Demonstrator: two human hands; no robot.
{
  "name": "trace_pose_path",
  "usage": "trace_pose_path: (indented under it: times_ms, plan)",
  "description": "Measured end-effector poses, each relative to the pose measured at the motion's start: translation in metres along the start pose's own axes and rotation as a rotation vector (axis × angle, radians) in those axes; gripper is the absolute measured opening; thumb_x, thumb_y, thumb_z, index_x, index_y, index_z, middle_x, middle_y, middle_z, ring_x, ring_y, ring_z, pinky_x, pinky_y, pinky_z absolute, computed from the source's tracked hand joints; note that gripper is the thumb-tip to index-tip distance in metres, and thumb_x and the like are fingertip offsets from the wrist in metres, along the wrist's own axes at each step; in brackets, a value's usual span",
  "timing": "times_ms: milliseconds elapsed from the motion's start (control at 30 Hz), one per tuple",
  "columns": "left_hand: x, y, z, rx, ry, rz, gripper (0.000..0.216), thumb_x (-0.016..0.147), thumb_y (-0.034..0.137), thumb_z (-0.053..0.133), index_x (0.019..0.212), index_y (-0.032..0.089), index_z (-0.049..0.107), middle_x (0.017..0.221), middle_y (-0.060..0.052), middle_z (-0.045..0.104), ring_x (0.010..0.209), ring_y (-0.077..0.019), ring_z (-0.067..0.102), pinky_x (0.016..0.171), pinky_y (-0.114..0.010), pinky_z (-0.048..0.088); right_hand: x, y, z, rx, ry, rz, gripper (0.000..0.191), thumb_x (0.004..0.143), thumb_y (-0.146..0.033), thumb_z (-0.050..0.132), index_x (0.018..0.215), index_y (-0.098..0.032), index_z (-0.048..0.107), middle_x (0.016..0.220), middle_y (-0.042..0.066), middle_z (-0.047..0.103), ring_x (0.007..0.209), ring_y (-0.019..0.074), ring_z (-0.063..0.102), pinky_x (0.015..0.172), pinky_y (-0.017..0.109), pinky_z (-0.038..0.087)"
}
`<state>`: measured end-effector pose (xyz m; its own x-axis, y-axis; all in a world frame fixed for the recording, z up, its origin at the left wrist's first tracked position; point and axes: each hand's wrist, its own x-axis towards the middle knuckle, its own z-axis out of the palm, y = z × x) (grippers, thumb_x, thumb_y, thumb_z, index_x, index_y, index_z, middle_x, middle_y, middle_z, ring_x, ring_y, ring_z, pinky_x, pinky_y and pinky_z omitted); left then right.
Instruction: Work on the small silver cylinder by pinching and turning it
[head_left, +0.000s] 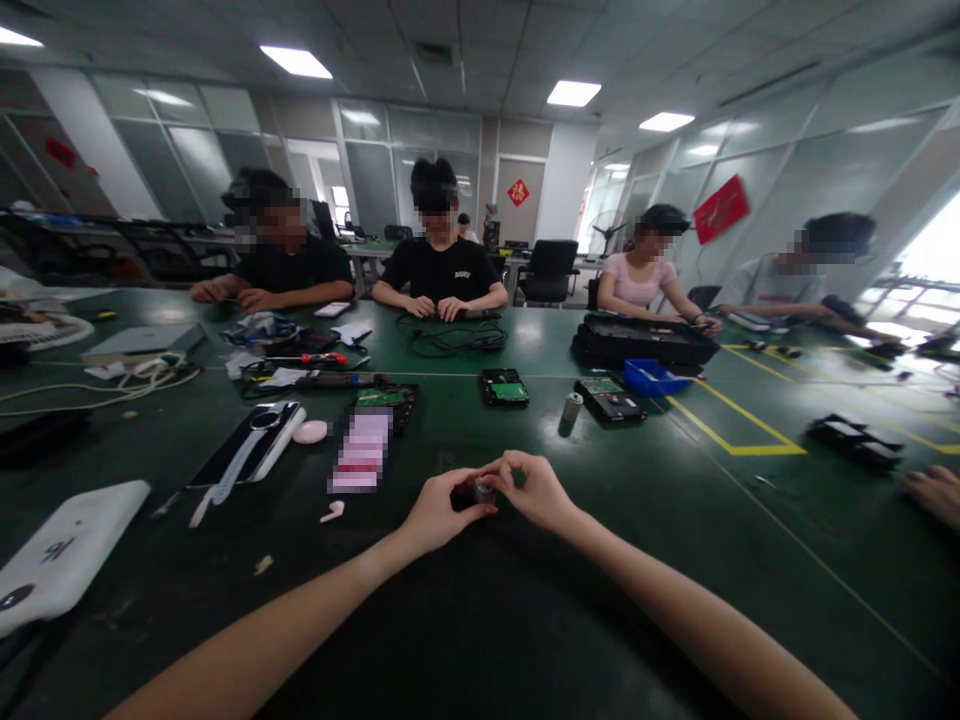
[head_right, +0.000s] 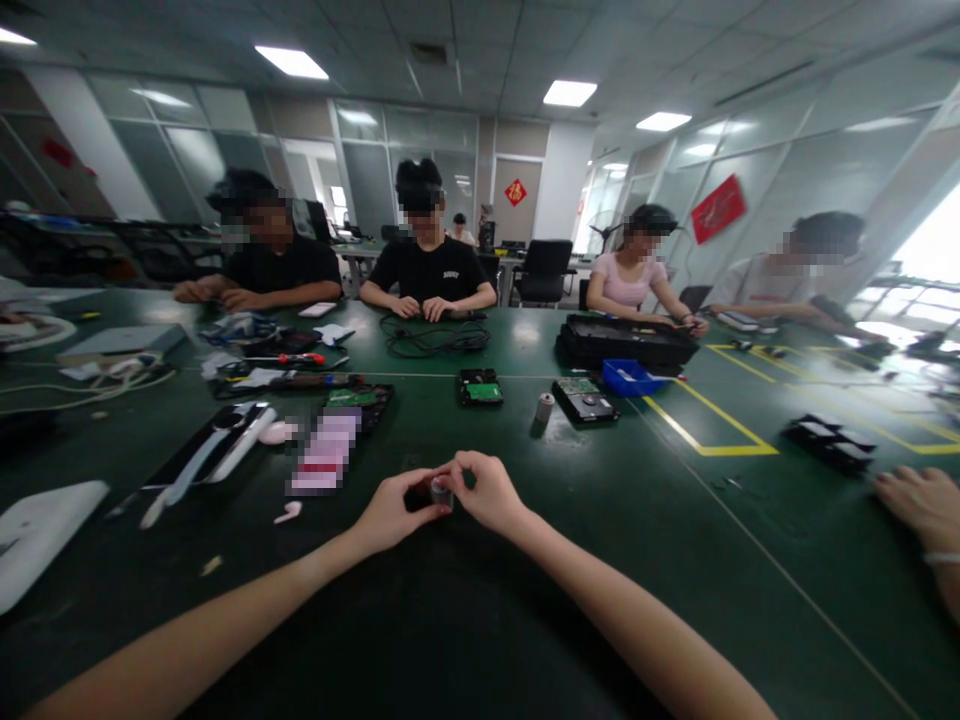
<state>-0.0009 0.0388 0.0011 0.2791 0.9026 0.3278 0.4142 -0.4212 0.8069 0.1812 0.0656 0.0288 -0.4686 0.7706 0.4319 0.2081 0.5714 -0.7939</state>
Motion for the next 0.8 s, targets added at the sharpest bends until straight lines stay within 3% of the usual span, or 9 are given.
trace_pose_path:
  times_ms: [333,500,633,800]
  plan:
    - [0.001,-0.001,0.001,-0.014,-0.012,-0.010,0.040,0.071,0.029,0.077,0.108,0.020,0.064,0.100,-0.003,0.070,0.089,-0.0195,0.065,0.079,-0.029,0.049,0.000,0.004,0.000,-0.024,0.009,0.053,0.027,0.081,-0.029,0.063,0.064,-0.020,0.044,0.072,0.001,0.065,0.075,0.0177,0.067,0.071,0.030,0.051]
    - [0.001,-0.002,0.001,-0.035,-0.007,0.001,0.038,0.071,0.029,0.076,0.107,0.020,0.064,0.097,-0.002,0.070,0.088,-0.0191,0.065,0.080,-0.030,0.050,0.002,0.001,-0.006,-0.012,0.183,0.065,0.025,0.082,-0.035,0.063,0.074,-0.021,0.044,0.073,0.001,0.065,0.073,0.0173,0.066,0.072,0.031,0.052]
    - [0.001,-0.003,0.001,-0.009,0.011,-0.006,0.041,0.070,0.031,0.077,0.107,0.020,0.064,0.098,-0.004,0.070,0.088,-0.0204,0.065,0.080,-0.031,0.050,0.000,-0.001,-0.002,0.066,0.053,0.038,0.025,0.077,-0.031,0.068,0.079,-0.021,0.046,0.089,0.005,0.070,0.088,0.0196,0.068,0.082,0.035,0.051]
    - [0.001,-0.002,0.001,-0.010,0.004,-0.007,0.040,0.071,0.031,0.076,0.107,0.020,0.064,0.100,-0.004,0.070,0.090,-0.0208,0.064,0.081,-0.031,0.050,0.004,-0.004,0.004,0.136,0.066,0.109,0.031,0.078,-0.032,0.067,0.068,-0.020,0.040,0.080,0.006,0.072,0.078,0.0207,0.070,0.072,0.034,0.054]
